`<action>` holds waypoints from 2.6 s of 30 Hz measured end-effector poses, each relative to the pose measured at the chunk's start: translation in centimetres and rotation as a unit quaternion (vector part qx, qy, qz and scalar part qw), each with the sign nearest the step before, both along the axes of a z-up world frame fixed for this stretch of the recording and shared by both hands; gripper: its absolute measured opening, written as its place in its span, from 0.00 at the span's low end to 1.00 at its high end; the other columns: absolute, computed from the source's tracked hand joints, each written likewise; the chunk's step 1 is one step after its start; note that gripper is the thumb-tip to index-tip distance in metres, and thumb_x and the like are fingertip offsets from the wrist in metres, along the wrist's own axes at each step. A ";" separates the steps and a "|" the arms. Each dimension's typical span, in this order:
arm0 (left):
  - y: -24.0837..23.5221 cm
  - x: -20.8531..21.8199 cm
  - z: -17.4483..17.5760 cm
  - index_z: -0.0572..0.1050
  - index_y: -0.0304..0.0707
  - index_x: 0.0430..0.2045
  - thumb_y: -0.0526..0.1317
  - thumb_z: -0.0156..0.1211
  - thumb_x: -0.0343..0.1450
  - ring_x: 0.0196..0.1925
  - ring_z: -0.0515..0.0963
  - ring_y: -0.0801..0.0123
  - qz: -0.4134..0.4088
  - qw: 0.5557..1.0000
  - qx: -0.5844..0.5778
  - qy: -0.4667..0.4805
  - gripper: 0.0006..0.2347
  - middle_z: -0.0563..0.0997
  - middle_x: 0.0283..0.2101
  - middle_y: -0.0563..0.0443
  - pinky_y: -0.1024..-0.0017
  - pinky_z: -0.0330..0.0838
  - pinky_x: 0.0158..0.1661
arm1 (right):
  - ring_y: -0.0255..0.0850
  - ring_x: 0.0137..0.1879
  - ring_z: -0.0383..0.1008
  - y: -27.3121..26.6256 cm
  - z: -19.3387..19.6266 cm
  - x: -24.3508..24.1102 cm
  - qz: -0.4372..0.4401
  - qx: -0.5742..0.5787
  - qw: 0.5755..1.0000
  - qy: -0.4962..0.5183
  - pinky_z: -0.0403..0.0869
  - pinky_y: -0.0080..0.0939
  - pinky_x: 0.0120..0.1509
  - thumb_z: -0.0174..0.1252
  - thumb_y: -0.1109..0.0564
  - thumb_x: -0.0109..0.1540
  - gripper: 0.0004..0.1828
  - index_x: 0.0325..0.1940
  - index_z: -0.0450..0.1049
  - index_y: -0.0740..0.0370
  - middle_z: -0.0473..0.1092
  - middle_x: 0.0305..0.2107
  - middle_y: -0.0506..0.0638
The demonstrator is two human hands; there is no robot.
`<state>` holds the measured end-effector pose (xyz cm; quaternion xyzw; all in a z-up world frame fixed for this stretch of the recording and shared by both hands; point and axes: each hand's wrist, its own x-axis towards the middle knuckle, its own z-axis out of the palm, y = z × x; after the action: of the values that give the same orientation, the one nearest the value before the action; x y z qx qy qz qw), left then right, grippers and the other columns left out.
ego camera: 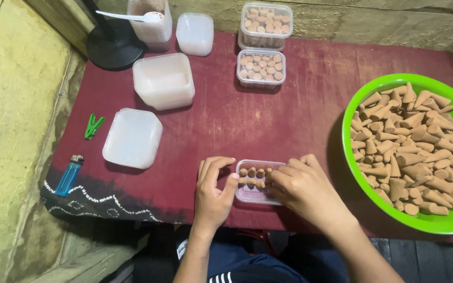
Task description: A person is seen picking up incense cones from a large green bowl and placing them into small, clear plastic containers on a red table.
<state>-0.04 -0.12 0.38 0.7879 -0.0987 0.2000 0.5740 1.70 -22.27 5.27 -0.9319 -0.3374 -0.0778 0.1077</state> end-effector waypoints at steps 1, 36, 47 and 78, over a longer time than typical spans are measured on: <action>0.0 0.0 0.0 0.78 0.38 0.44 0.40 0.60 0.73 0.41 0.77 0.53 0.000 1.000 0.000 0.000 0.09 0.79 0.39 0.47 0.61 0.74 0.44 | 0.40 0.34 0.70 0.1 0.3 0.0 0.000 0.000 1.000 0.000 0.64 0.43 0.45 0.69 0.48 0.53 0.11 0.30 0.72 0.49 0.71 0.21 0.42; 0.0 -0.1 -0.3 0.78 0.40 0.43 0.40 0.59 0.73 0.41 0.78 0.55 0.002 1.000 0.005 0.014 0.09 0.79 0.39 0.48 0.63 0.76 0.43 | 0.38 0.35 0.73 0.0 2.1 -0.6 -0.010 0.051 0.998 0.020 0.66 0.41 0.46 0.70 0.54 0.53 0.09 0.32 0.76 0.50 0.73 0.22 0.41; -0.4 0.0 0.1 0.79 0.37 0.46 0.40 0.58 0.73 0.43 0.79 0.54 -0.014 1.000 0.013 0.022 0.10 0.80 0.40 0.45 0.61 0.76 0.45 | 0.46 0.63 0.69 -2.4 -6.5 -3.2 -0.147 0.461 0.851 0.206 0.68 0.46 0.63 0.51 0.58 0.67 0.23 0.67 0.70 0.59 0.69 0.58 0.56; -11.3 -0.8 10.3 0.76 0.36 0.49 0.42 0.55 0.73 0.56 0.72 0.53 -0.291 0.943 0.159 0.021 0.14 0.76 0.52 0.43 0.56 0.64 0.57 | 0.42 0.54 0.78 -13.7 4.5 -11.7 -0.357 0.336 0.871 0.021 0.72 0.41 0.66 0.51 0.62 0.68 0.11 0.47 0.80 0.63 0.79 0.44 0.52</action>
<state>-0.88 -11.40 10.73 0.8100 -0.3419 -0.0107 0.4762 -10.04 -36.00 9.81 -0.8978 0.0678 -0.1999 0.3866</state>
